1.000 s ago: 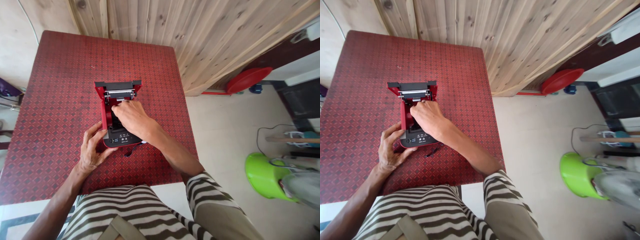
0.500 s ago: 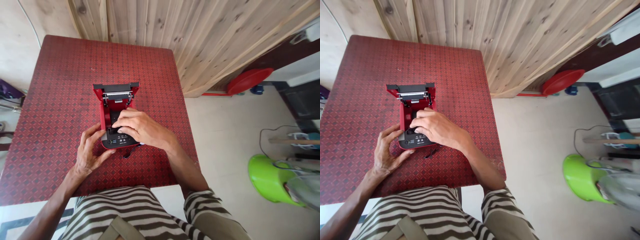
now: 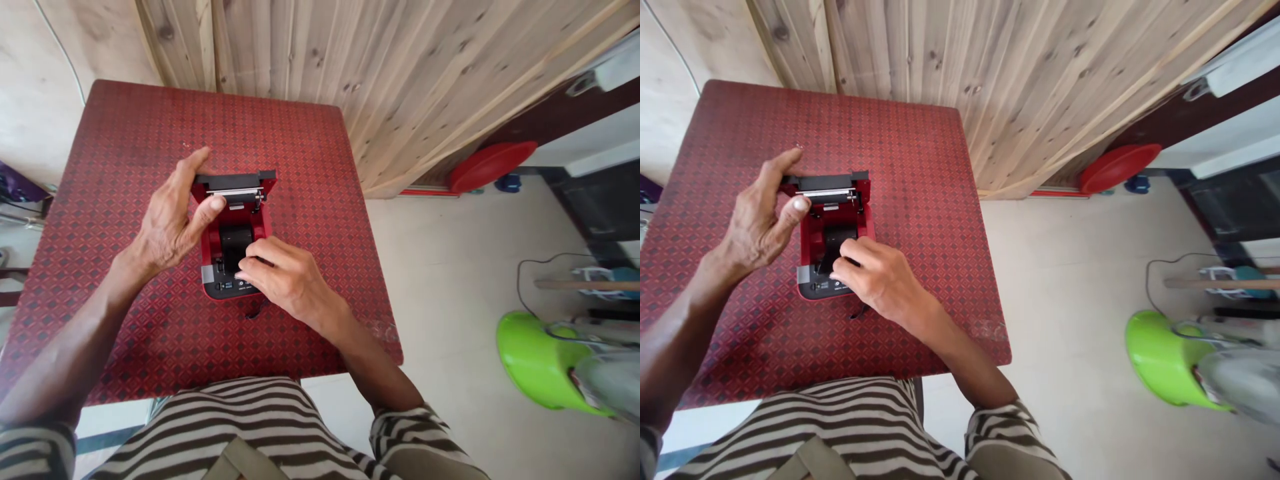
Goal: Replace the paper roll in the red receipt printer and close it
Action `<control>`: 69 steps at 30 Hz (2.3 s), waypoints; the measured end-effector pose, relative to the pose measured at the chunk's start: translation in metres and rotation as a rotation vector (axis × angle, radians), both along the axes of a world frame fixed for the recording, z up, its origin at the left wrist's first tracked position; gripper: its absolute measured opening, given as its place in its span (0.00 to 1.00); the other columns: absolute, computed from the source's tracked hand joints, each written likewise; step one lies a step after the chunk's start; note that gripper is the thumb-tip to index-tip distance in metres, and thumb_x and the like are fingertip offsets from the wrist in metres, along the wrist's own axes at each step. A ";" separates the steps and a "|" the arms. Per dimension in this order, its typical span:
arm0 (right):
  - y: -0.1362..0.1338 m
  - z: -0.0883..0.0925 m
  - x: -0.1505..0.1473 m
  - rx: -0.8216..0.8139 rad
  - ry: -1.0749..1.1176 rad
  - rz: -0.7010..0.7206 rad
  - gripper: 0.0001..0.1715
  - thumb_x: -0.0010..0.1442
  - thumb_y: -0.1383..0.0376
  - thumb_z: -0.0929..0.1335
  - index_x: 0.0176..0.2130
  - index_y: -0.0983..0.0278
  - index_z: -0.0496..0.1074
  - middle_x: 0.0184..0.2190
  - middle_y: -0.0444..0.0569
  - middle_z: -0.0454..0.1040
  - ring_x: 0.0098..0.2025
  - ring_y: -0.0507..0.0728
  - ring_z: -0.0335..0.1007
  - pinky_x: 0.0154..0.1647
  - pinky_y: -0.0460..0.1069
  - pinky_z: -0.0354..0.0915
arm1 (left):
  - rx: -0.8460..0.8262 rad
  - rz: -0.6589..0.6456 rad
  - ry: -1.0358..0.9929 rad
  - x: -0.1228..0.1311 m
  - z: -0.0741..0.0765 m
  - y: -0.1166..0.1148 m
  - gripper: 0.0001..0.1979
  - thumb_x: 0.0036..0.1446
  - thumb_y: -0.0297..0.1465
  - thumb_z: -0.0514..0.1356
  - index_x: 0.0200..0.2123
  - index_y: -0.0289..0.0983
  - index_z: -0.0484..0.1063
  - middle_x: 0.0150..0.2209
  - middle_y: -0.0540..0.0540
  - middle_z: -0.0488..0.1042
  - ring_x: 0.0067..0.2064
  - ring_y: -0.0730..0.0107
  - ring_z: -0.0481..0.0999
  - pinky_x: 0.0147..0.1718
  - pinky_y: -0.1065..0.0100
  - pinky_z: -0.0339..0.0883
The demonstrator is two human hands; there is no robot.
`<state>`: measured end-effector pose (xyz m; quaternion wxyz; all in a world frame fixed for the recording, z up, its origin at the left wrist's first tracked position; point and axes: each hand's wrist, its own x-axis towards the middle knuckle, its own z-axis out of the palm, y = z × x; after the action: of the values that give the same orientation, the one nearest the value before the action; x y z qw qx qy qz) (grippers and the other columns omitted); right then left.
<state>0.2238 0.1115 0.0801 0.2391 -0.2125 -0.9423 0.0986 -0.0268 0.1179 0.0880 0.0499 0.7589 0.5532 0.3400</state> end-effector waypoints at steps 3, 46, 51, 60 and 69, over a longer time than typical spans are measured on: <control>-0.009 -0.001 0.001 0.121 -0.007 -0.020 0.12 0.74 0.69 0.65 0.41 0.66 0.79 0.42 0.51 0.80 0.39 0.55 0.71 0.40 0.50 0.70 | -0.019 -0.060 -0.045 0.004 -0.010 -0.019 0.35 0.72 0.53 0.50 0.71 0.36 0.57 0.59 0.38 0.76 0.58 0.58 0.78 0.60 0.56 0.72; -0.007 -0.002 0.016 0.013 -0.028 -0.049 0.14 0.75 0.72 0.63 0.43 0.64 0.78 0.39 0.51 0.78 0.40 0.57 0.70 0.45 0.53 0.73 | 0.191 0.117 0.060 0.032 -0.074 -0.127 0.46 0.56 0.44 0.73 0.72 0.44 0.57 0.67 0.35 0.66 0.66 0.47 0.72 0.60 0.51 0.75; -0.012 -0.004 0.016 0.020 0.046 -0.065 0.10 0.73 0.71 0.66 0.49 0.64 0.77 0.42 0.52 0.80 0.41 0.56 0.73 0.47 0.53 0.75 | 0.224 0.171 0.049 0.036 -0.086 -0.128 0.41 0.58 0.38 0.73 0.71 0.44 0.60 0.63 0.36 0.72 0.60 0.52 0.77 0.55 0.55 0.78; -0.014 -0.037 0.036 -0.236 0.563 -0.554 0.07 0.72 0.65 0.69 0.44 0.60 0.80 0.35 0.47 0.82 0.34 0.54 0.77 0.34 0.50 0.72 | 0.276 0.160 0.043 0.035 -0.087 -0.122 0.41 0.56 0.42 0.74 0.68 0.44 0.62 0.58 0.38 0.74 0.56 0.54 0.78 0.50 0.56 0.79; 0.002 -0.069 0.039 -0.640 0.533 -0.427 0.16 0.74 0.56 0.66 0.51 0.57 0.82 0.48 0.48 0.85 0.50 0.57 0.81 0.55 0.55 0.72 | 0.306 0.137 -0.007 0.040 -0.088 -0.120 0.44 0.53 0.38 0.77 0.69 0.40 0.63 0.59 0.38 0.76 0.62 0.50 0.78 0.55 0.55 0.80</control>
<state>0.2631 0.1133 0.0114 0.4102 -0.4320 -0.7056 0.3838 0.0128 -0.0016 -0.0004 -0.0875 0.7170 0.5452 0.4255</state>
